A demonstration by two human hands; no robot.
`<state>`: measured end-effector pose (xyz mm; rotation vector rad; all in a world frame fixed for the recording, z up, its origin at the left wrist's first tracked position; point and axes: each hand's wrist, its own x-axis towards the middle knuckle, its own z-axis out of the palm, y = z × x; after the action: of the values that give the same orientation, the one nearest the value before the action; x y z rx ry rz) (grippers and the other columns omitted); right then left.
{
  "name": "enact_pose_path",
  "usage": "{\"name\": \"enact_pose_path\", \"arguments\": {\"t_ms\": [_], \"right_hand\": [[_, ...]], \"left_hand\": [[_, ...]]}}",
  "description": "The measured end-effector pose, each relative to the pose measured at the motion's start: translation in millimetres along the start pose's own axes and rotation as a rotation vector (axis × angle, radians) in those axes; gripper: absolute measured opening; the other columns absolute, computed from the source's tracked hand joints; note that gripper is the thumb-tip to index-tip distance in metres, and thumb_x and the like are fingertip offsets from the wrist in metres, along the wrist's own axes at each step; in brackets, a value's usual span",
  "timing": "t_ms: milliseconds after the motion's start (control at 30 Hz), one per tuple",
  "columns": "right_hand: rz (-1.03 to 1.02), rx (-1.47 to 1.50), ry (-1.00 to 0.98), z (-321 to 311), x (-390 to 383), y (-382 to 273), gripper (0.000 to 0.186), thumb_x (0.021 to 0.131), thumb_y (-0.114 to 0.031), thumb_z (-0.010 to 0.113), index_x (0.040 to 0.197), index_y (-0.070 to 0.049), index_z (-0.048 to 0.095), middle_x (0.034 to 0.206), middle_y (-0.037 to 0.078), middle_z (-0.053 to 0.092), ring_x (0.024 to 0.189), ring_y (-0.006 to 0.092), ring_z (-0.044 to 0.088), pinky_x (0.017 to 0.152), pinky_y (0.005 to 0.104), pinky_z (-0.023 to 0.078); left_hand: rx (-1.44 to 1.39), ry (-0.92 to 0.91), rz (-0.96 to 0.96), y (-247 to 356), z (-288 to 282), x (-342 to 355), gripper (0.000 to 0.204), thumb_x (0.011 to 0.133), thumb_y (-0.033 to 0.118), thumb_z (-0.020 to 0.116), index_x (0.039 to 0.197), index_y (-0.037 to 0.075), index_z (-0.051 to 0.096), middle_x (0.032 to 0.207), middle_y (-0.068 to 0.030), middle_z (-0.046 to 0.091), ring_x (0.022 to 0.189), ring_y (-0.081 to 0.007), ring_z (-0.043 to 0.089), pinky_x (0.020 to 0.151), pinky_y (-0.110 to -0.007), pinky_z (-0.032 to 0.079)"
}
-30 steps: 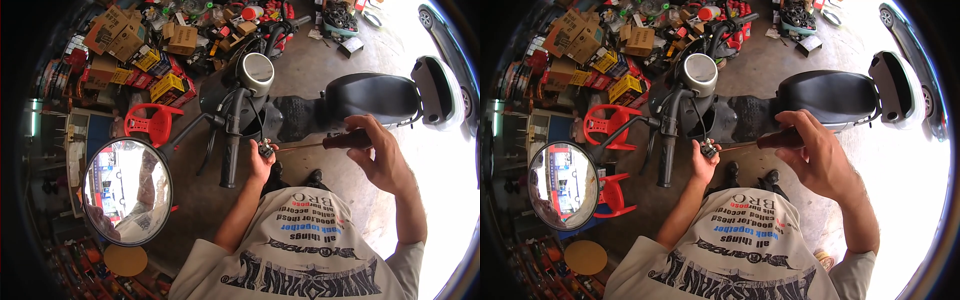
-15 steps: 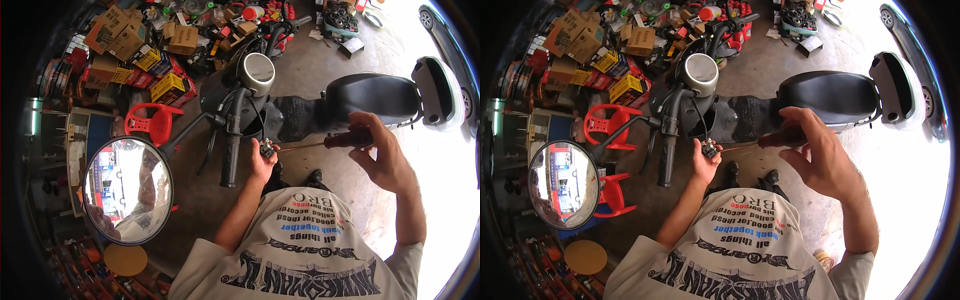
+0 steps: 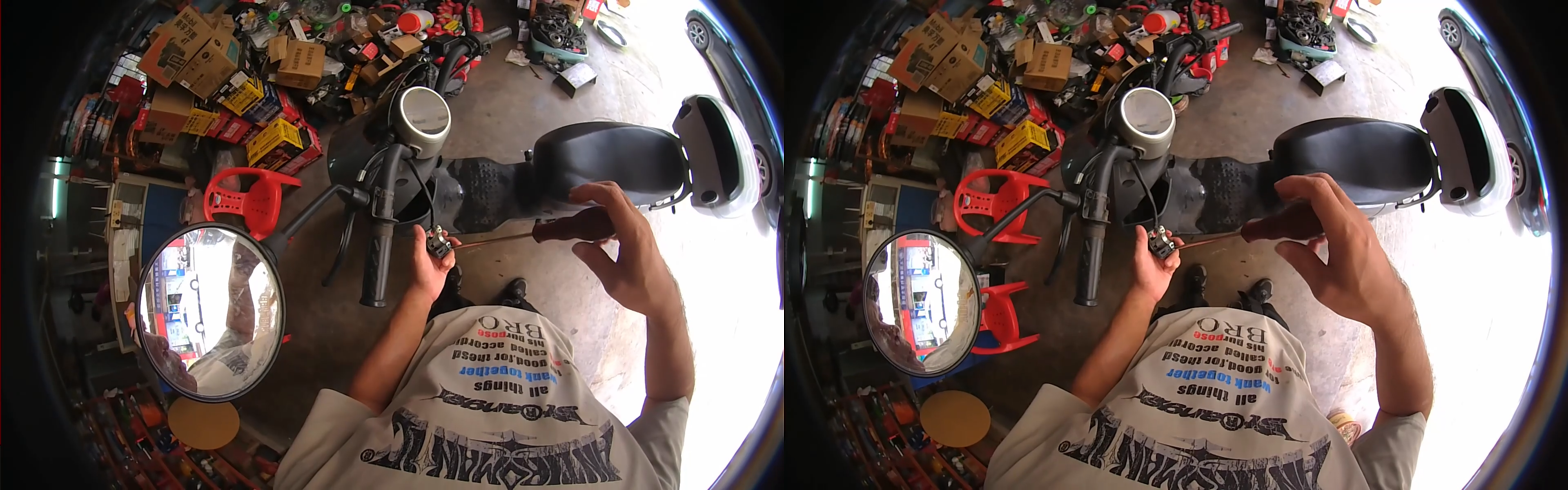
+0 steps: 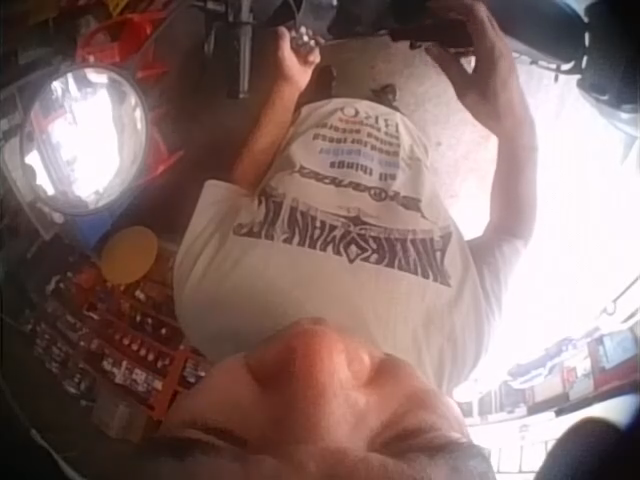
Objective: Repairing the electrical components on a scooter's handlebar using a screwdriver and manipulating wires.
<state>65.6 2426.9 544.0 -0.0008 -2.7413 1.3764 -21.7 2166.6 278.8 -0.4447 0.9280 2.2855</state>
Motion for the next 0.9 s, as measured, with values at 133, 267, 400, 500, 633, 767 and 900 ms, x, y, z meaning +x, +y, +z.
{"name": "enact_pose_path", "arguments": {"t_ms": [133, 267, 400, 500, 633, 767, 900], "right_hand": [[0.028, -0.057, -0.069, -3.6, 3.9, 14.7, 0.042, 0.078, 0.010, 0.062, 0.118, -0.001, 0.052, 0.109, 0.012, 0.058, 0.089, 0.0299, 0.066, 0.074, 0.0340, 0.053], [-0.145, -0.089, -0.027, -5.1, 4.7, 4.6, 0.041, 0.080, 0.008, 0.060, 0.120, 0.000, 0.051, 0.110, 0.013, 0.058, 0.089, 0.0283, 0.066, 0.071, 0.0339, 0.052], [-0.104, -0.105, -0.057, -4.9, 6.6, 14.1, 0.045, 0.078, 0.011, 0.059, 0.121, -0.001, 0.051, 0.106, 0.014, 0.058, 0.086, 0.0237, 0.066, 0.075, 0.0320, 0.052], [-0.051, -0.045, 0.026, -1.2, 4.4, 2.0, 0.045, 0.077, 0.011, 0.059, 0.120, -0.001, 0.053, 0.106, 0.013, 0.058, 0.089, 0.0232, 0.066, 0.075, 0.0318, 0.051], [0.125, -0.065, -0.043, -5.0, 6.1, 6.3, 0.043, 0.077, 0.011, 0.059, 0.119, -0.001, 0.054, 0.105, 0.012, 0.058, 0.093, 0.0230, 0.065, 0.075, 0.0312, 0.051], [-0.047, -0.061, -0.021, -4.1, 4.9, 1.7, 0.043, 0.077, 0.010, 0.058, 0.119, -0.001, 0.053, 0.104, 0.011, 0.058, 0.090, 0.0226, 0.064, 0.075, 0.0318, 0.051], [-0.029, -0.042, -0.033, -3.6, 6.8, 8.9, 0.043, 0.077, 0.010, 0.058, 0.118, 0.000, 0.054, 0.103, 0.012, 0.058, 0.089, 0.0233, 0.065, 0.076, 0.0324, 0.051]], "left_hand": [[0.012, 0.012, 0.004, 0.6, 1.0, 0.9, 0.057, 0.094, 0.062, 0.043, 0.094, 0.007, 0.059, 0.084, -0.0134, 0.065, 0.050, -0.0128, 0.043, 0.050, -0.025, 0.032], [0.016, 0.011, -0.013, 0.9, 1.6, 1.7, 0.057, 0.093, 0.062, 0.043, 0.093, 0.007, 0.059, 0.084, -0.0129, 0.066, 0.049, -0.0123, 0.044, 0.049, -0.025, 0.032], [0.028, 0.011, 0.003, 0.4, 0.6, 2.0, 0.057, 0.093, 0.062, 0.044, 0.093, 0.007, 0.059, 0.084, -0.0126, 0.065, 0.049, -0.0121, 0.044, 0.049, -0.025, 0.032], [0.021, -0.001, 0.005, 0.2, 0.4, 3.1, 0.057, 0.093, 0.061, 0.044, 0.093, 0.007, 0.059, 0.084, -0.0125, 0.065, 0.049, -0.0123, 0.044, 0.049, -0.025, 0.032], [0.014, 0.023, -0.003, -0.1, -0.4, 2.4, 0.057, 0.094, 0.061, 0.043, 0.093, 0.007, 0.059, 0.083, -0.0124, 0.065, 0.049, -0.0126, 0.044, 0.050, -0.025, 0.033], [0.009, 0.009, -0.012, -0.2, 0.1, 3.1, 0.057, 0.094, 0.061, 0.043, 0.093, 0.006, 0.059, 0.083, -0.0125, 0.065, 0.049, -0.0127, 0.043, 0.050, -0.025, 0.032], [0.019, 0.016, -0.009, 0.9, -0.3, 2.6, 0.057, 0.094, 0.061, 0.044, 0.093, 0.006, 0.059, 0.083, -0.0127, 0.065, 0.049, -0.0127, 0.043, 0.050, -0.025, 0.032]]}}
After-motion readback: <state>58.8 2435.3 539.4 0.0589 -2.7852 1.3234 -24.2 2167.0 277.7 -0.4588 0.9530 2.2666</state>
